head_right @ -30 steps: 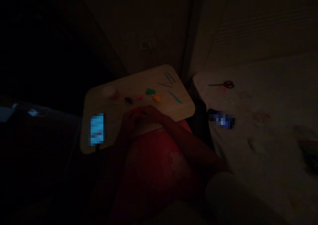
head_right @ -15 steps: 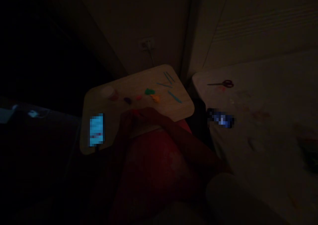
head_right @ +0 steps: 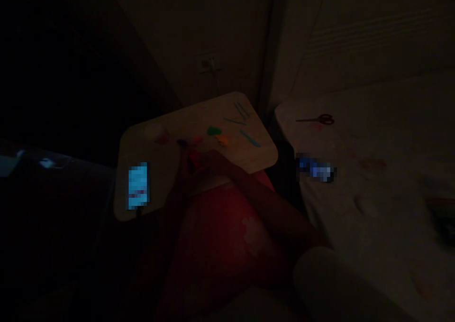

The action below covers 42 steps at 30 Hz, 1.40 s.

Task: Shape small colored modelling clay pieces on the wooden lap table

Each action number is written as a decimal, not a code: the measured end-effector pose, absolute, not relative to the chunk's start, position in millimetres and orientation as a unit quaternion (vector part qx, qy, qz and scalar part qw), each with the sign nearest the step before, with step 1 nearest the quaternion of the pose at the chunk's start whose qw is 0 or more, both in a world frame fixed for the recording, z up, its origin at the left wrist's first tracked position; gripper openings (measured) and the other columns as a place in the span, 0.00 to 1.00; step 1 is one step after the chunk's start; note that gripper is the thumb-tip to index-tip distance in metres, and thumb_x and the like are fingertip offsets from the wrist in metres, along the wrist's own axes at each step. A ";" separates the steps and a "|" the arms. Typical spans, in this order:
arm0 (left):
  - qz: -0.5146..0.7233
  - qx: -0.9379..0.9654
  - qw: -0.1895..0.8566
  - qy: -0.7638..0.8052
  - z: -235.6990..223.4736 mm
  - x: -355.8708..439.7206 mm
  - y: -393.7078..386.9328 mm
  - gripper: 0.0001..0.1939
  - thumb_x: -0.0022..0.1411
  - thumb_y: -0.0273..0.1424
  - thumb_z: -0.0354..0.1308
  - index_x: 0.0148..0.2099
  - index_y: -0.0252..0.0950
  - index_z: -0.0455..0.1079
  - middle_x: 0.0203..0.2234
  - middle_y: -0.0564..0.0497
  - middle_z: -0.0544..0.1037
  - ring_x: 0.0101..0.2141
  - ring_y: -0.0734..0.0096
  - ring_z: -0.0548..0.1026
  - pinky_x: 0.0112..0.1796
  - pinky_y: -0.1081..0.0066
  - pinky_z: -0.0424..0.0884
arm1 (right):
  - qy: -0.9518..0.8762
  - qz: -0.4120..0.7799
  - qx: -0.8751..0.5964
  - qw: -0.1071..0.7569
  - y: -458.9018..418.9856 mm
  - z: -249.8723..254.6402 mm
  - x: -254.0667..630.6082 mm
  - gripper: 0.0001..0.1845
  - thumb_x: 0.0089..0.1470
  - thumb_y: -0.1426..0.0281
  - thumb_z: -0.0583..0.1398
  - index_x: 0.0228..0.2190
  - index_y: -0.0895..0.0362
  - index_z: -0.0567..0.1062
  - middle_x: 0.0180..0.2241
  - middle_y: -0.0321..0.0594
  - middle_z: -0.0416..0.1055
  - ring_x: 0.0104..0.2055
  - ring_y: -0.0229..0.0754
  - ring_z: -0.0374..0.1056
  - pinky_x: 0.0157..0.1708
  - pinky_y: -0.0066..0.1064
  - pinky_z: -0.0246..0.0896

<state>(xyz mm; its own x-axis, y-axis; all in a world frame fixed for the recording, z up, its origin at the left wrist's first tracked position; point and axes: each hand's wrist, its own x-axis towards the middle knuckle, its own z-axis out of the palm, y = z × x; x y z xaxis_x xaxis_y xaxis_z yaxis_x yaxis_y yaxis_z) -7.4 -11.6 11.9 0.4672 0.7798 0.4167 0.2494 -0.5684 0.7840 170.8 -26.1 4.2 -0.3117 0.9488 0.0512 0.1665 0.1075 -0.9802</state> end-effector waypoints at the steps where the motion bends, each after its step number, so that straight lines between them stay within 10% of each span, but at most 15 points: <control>1: 0.384 0.804 0.318 0.323 13.2 -7.2 -12.7 0.39 0.64 0.58 0.61 0.66 0.39 0.60 0.57 0.38 0.71 0.56 0.52 0.72 0.57 0.55 0.70 | -0.625 0.513 -0.438 0.393 -26.4 3.9 171.0 0.26 0.67 0.53 0.57 0.25 0.58 0.73 0.23 0.36 0.69 0.26 0.37 0.60 0.29 0.29 0.56; 20: 0.358 0.771 0.289 0.440 17.8 -8.9 -21.3 0.21 0.73 0.51 0.50 0.41 0.38 0.70 0.29 0.50 0.73 0.30 0.65 0.70 0.35 0.65 0.69 | -0.615 0.494 -0.437 0.431 -27.6 11.3 169.2 0.40 0.71 0.45 0.43 0.22 0.57 0.75 0.24 0.42 0.74 0.30 0.40 0.68 0.38 0.32 0.64; 34: 0.386 0.701 0.396 0.451 16.4 -12.8 -14.6 0.28 0.66 0.55 0.57 0.28 0.36 0.75 0.21 0.51 0.76 0.25 0.66 0.72 0.28 0.68 0.67 | -0.735 0.394 -0.437 0.337 -29.0 13.7 169.6 0.26 0.69 0.49 0.54 0.37 0.59 0.77 0.34 0.40 0.76 0.35 0.38 0.66 0.38 0.29 0.56; 42: 0.421 0.662 0.398 0.475 -5.0 -17.4 -11.4 0.37 0.67 0.64 0.44 0.30 0.38 0.73 0.25 0.48 0.75 0.29 0.65 0.72 0.33 0.66 0.71 | -0.728 0.406 -0.427 0.350 -29.5 16.1 171.0 0.31 0.70 0.48 0.52 0.41 0.61 0.81 0.40 0.44 0.80 0.40 0.41 0.71 0.43 0.29 0.59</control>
<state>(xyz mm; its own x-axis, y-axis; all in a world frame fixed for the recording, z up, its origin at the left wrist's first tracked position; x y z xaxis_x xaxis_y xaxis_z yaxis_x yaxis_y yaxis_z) -17.4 -11.4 -5.0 0.1936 0.9645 0.1796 0.2947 -0.2318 0.9271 171.0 -29.5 16.1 -0.3900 0.9063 0.1630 0.3387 0.3058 -0.8898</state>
